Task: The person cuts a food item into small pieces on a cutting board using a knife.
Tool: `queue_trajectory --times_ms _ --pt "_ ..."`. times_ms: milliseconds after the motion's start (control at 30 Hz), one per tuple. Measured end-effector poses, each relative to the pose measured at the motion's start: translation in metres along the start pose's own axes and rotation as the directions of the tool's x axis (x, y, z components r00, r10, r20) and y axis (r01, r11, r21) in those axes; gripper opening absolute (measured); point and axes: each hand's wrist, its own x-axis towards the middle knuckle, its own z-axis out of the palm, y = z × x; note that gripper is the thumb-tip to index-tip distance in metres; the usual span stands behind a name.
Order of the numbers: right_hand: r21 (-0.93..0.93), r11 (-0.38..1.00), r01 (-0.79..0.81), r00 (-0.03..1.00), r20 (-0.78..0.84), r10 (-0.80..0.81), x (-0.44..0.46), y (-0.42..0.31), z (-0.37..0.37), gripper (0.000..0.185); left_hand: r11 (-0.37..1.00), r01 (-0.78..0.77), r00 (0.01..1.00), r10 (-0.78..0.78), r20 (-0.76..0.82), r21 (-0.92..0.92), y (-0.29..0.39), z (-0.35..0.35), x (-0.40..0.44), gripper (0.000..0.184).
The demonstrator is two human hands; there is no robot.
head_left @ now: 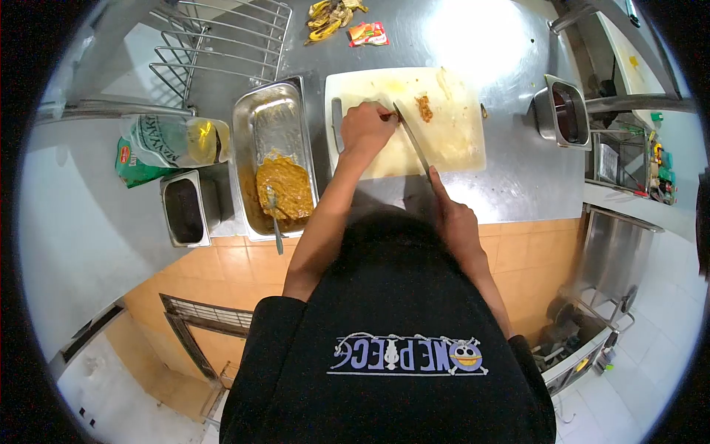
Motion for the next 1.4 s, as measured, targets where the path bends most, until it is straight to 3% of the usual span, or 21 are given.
queue_trajectory --times_ms 233,400,633,733,800,900,1233,1333,1400 --pt "0.026 0.998 0.059 0.998 -0.024 -0.059 -0.001 -0.005 0.002 0.083 0.999 0.006 0.999 -0.008 -0.042 -0.033 -0.005 0.009 0.001 0.027" --pt "0.082 0.994 0.07 0.997 0.007 -0.071 0.013 -0.005 0.004 0.082 0.991 -0.083 0.994 0.075 -0.08 -0.107 -0.011 0.013 0.001 0.031" --pt "0.083 0.989 0.122 0.991 -0.066 -0.116 0.055 -0.013 0.016 0.082 0.994 -0.041 0.998 0.037 -0.046 -0.1 -0.011 0.013 0.001 0.027" --pt "0.075 0.988 0.136 0.985 -0.113 -0.127 0.077 -0.015 0.014 0.076 0.995 -0.045 0.998 0.04 -0.052 -0.092 -0.011 0.012 0.001 0.027" --pt "0.077 0.982 0.175 0.969 -0.191 -0.158 0.088 -0.011 0.016 0.061 0.991 -0.067 0.997 0.062 -0.047 -0.116 -0.012 0.008 -0.001 0.03" --pt "0.104 0.977 0.185 0.963 -0.219 -0.159 0.085 -0.005 0.014 0.061 0.993 -0.068 0.997 0.063 -0.052 -0.095 -0.011 0.008 -0.001 0.028" --pt "0.026 0.979 0.202 0.953 -0.236 -0.19 0.051 -0.007 0.006 0.061 0.987 -0.03 0.999 0.027 -0.016 -0.159 -0.016 0.013 0.003 0.027" --pt "0.016 0.982 0.188 0.954 -0.242 -0.179 0.047 -0.009 0.009 0.064 0.988 -0.102 0.993 0.093 -0.076 -0.119 -0.015 0.012 0.0 0.026" --pt "0.076 0.989 0.125 0.982 -0.151 -0.113 0.044 -0.01 0.008 0.061 0.988 -0.107 0.993 0.1 -0.067 -0.11 -0.015 0.012 0.001 0.025"
